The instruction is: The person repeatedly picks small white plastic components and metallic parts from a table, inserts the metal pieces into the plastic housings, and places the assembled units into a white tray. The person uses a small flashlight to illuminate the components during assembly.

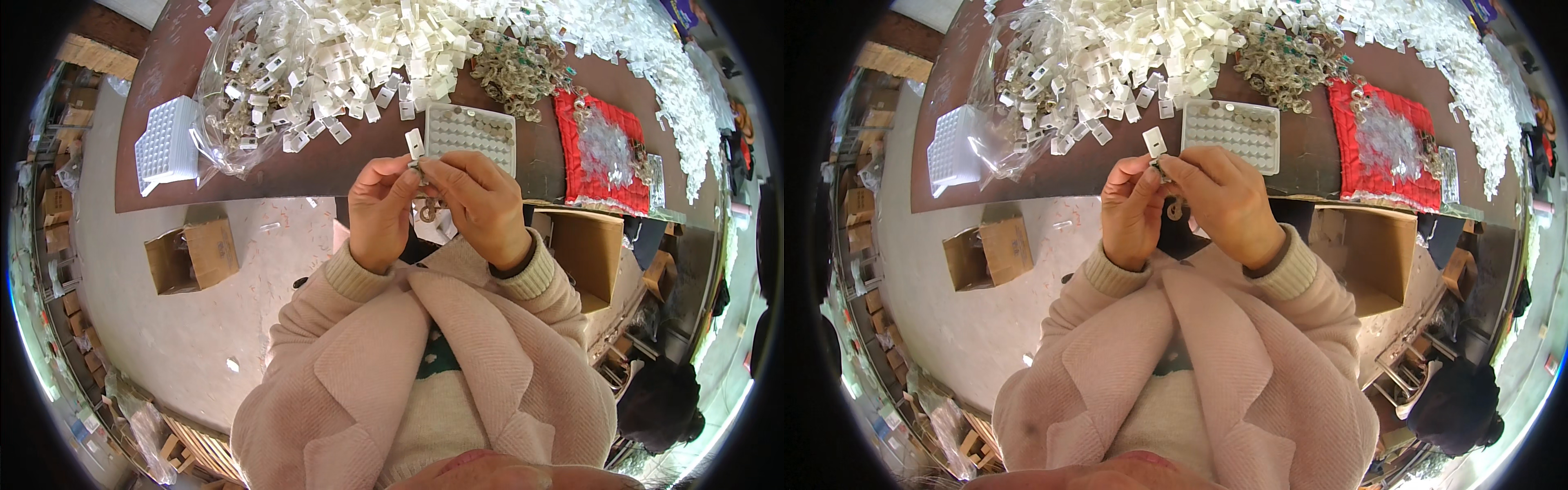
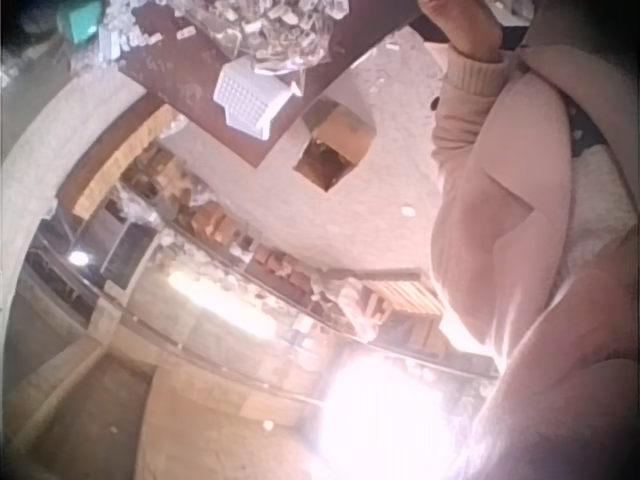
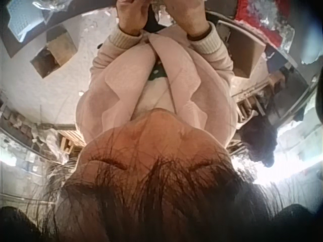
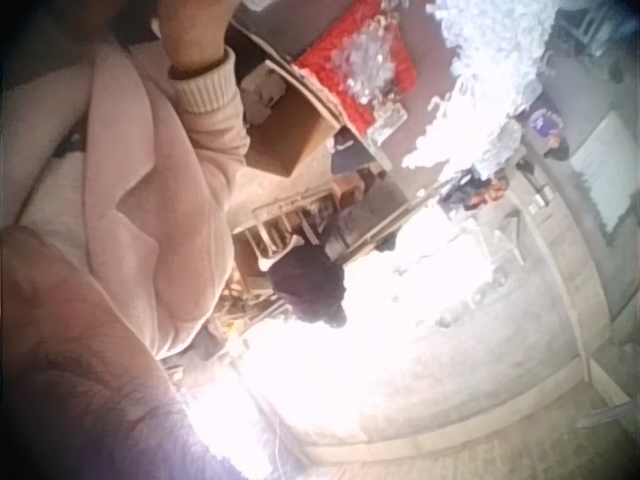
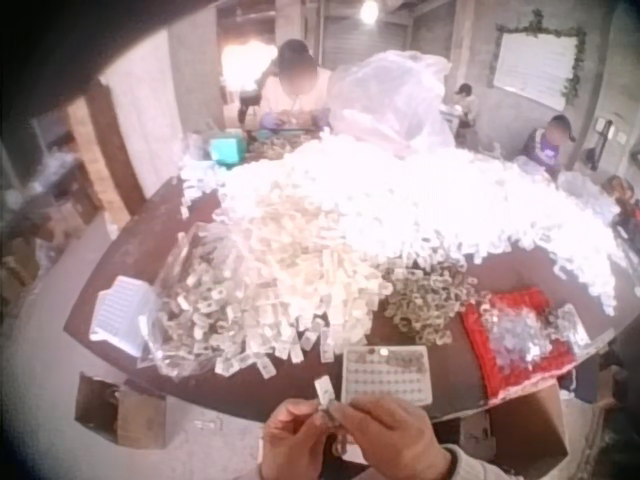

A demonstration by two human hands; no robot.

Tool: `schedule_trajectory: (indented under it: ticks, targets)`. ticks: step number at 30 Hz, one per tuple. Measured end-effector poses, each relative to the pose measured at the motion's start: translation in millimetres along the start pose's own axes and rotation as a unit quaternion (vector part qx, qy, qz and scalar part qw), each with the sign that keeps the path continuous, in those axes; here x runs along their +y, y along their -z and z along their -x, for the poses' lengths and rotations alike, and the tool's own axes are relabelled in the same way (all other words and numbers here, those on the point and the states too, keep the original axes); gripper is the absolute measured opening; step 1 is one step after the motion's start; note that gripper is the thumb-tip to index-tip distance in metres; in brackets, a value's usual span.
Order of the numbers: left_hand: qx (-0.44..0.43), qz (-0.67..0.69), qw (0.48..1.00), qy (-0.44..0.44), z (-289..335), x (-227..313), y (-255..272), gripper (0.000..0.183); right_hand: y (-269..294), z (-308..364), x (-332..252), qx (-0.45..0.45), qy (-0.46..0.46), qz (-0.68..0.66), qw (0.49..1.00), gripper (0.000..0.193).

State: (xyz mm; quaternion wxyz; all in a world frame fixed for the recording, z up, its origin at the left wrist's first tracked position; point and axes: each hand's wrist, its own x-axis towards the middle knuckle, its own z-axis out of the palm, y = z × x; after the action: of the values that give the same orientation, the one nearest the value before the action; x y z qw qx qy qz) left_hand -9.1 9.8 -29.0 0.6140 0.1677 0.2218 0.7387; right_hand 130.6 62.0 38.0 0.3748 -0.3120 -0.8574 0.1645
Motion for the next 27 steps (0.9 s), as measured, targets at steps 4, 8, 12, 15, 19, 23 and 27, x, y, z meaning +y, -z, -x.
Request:
schedule_trajectory:
  ticks: [4,8,12,15,19,23,27]
  targets:
    - [-0.004,0.011,1.000,0.005,2.6,1.5,0.6,0.017,-1.7,1.9,-3.1,0.033,-0.022,-0.023,0.999,0.024]
    - [-0.029,-0.042,0.999,-0.007,5.2,3.3,3.4,0.016,0.1,5.8,-5.6,0.015,-0.038,-0.031,0.999,0.024]
    - [-0.031,-0.013,0.999,0.038,5.8,6.6,7.1,0.016,-2.3,7.5,-6.0,0.027,-0.053,-0.052,0.997,0.023]
    - [-0.039,-0.005,0.998,0.049,5.9,7.3,7.7,0.016,-5.1,8.3,-6.9,0.027,-0.052,-0.050,0.997,0.022]
    - [0.023,0.015,0.996,0.083,7.2,6.3,5.0,0.013,-7.2,8.4,-7.3,0.085,-0.053,-0.049,0.994,0.022]
    - [-0.016,0.061,0.991,0.119,7.3,6.4,3.9,0.013,-9.9,6.0,-2.1,0.097,-0.014,-0.039,0.994,0.026]
    - [-0.015,0.068,0.989,0.127,6.7,6.4,5.9,0.013,-12.0,4.0,6.2,0.081,0.046,-0.011,0.996,0.032]
